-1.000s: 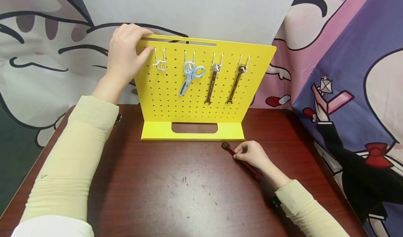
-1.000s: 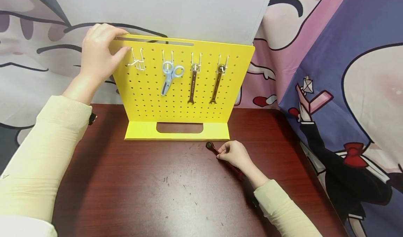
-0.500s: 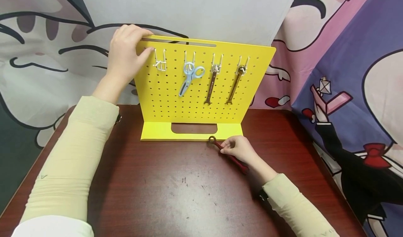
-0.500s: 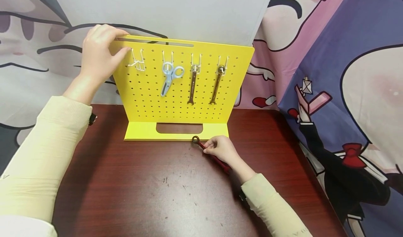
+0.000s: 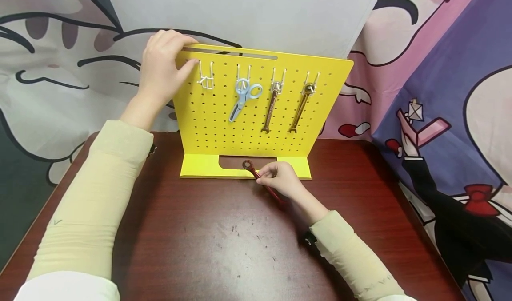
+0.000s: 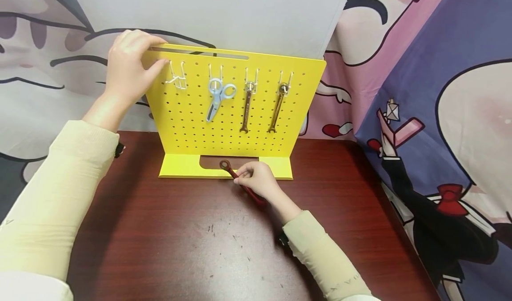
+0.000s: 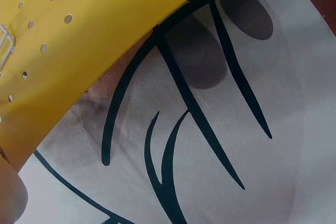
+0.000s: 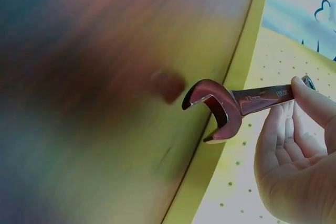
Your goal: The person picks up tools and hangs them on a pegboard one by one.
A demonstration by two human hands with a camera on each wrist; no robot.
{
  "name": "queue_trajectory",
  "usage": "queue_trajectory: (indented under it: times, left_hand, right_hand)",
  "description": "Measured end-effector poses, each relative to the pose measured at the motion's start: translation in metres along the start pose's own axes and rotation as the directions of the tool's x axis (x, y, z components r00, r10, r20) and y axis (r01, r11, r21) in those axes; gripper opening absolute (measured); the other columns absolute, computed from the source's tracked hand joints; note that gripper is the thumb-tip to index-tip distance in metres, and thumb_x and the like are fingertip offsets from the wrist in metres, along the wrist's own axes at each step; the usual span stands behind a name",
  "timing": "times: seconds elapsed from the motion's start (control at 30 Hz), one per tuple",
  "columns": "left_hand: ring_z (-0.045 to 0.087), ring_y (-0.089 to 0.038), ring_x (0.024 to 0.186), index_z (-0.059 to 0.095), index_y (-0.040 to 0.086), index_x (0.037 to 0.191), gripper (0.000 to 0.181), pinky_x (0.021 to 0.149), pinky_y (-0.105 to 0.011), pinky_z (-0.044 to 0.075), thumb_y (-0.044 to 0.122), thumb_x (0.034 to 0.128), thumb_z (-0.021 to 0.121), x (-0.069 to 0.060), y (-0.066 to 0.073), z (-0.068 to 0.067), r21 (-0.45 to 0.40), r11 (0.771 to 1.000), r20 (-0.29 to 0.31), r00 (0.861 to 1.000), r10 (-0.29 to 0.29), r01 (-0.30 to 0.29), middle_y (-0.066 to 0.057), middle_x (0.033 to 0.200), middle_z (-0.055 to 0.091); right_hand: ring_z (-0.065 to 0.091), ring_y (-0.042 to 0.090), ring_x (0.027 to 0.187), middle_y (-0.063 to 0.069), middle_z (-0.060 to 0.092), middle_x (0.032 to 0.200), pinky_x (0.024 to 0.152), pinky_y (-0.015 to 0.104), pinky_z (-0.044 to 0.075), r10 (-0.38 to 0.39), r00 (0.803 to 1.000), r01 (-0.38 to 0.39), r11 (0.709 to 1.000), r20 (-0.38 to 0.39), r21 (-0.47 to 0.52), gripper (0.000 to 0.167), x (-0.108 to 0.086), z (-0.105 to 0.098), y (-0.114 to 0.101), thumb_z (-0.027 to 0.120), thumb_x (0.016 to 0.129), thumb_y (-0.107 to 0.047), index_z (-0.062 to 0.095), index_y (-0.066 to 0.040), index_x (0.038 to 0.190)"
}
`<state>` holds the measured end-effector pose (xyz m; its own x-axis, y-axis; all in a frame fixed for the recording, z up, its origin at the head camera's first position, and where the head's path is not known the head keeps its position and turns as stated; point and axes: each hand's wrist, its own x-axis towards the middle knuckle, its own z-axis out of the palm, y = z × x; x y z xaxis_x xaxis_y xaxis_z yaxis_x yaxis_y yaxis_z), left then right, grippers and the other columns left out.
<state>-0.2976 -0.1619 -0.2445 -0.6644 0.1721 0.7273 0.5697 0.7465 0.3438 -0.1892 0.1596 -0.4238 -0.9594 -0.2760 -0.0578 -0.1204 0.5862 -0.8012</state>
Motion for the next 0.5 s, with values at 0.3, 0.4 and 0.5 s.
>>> queue_trajectory:
  times: [0.3, 0.4, 0.5]
  left_hand:
    - [0.058, -0.037, 0.122, 0.072, 0.004, 0.130, 0.032, 0.120, -0.043, 0.040, 0.013, 0.0995, 0.073, 0.000, 0.001, 0.000, 0.003, 1.000, -0.001, 1.000, 0.000, 0.000, -0.016, 0.127, 0.073]
    - [0.058, -0.037, 0.123, 0.072, 0.004, 0.130, 0.032, 0.121, -0.043, 0.040, 0.013, 0.0997, 0.073, 0.000, 0.001, -0.001, 0.007, 1.000, 0.002, 1.000, -0.004, 0.004, -0.016, 0.128, 0.073]
    - [0.058, -0.037, 0.124, 0.071, 0.003, 0.130, 0.032, 0.121, -0.043, 0.040, 0.013, 0.0999, 0.073, 0.000, 0.001, -0.001, 0.010, 1.000, 0.003, 1.000, -0.003, 0.002, -0.016, 0.128, 0.073]
  right_hand:
    - [0.067, 0.009, 0.074, 0.012, 0.080, 0.089, 0.071, 0.021, 0.055, -0.027, 0.999, 0.031, 0.996, -0.043, 0.082, 0.012, 0.019, 0.016, -0.029, 0.084, 0.088, -0.006, 0.080, -0.002, 0.099]
    - [0.068, 0.008, 0.075, 0.013, 0.080, 0.091, 0.071, 0.019, 0.056, -0.033, 0.998, 0.038, 0.993, -0.053, 0.109, 0.015, 0.025, 0.018, -0.037, 0.084, 0.089, -0.008, 0.080, -0.001, 0.101]
    - [0.068, 0.007, 0.075, 0.014, 0.080, 0.093, 0.072, 0.019, 0.056, -0.036, 0.997, 0.044, 0.989, -0.062, 0.138, 0.016, 0.030, 0.020, -0.047, 0.084, 0.089, -0.008, 0.080, 0.000, 0.103]
